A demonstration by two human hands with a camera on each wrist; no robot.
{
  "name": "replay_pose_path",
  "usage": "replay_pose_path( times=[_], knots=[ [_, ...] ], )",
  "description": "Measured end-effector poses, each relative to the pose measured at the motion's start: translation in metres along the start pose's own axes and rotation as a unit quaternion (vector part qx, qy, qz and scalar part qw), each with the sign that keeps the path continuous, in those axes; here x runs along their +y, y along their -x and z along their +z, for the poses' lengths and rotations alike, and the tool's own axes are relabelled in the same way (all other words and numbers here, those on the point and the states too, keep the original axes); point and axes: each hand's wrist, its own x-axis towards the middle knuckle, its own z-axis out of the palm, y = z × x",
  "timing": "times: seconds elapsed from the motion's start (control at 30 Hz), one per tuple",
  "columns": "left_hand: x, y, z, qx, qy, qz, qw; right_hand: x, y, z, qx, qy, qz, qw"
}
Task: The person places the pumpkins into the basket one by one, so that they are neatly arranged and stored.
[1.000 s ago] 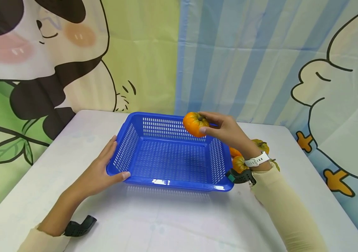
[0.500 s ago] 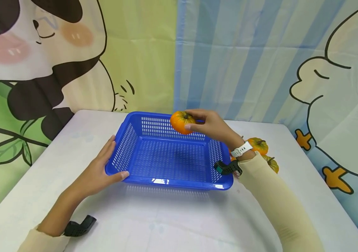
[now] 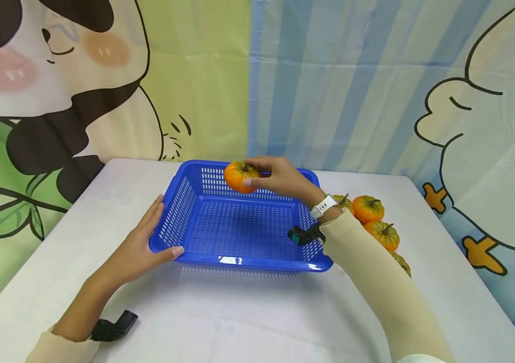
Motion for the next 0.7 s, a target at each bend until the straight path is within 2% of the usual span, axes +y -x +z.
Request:
replay_pose_path(
  times=[0.27, 0.7],
  knots=[
    [0.000, 0.000, -0.001, 0.004, -0.009, 0.004, 0.9999, 0.000, -0.023, 0.016, -0.037, -0.019, 0.024, 0.9988],
    [-0.001, 0.001, 0.002, 0.005, -0.015, -0.001, 0.9999, 0.005, -0.043, 0.037, -0.064, -0.004, 0.021, 0.9977]
  ],
)
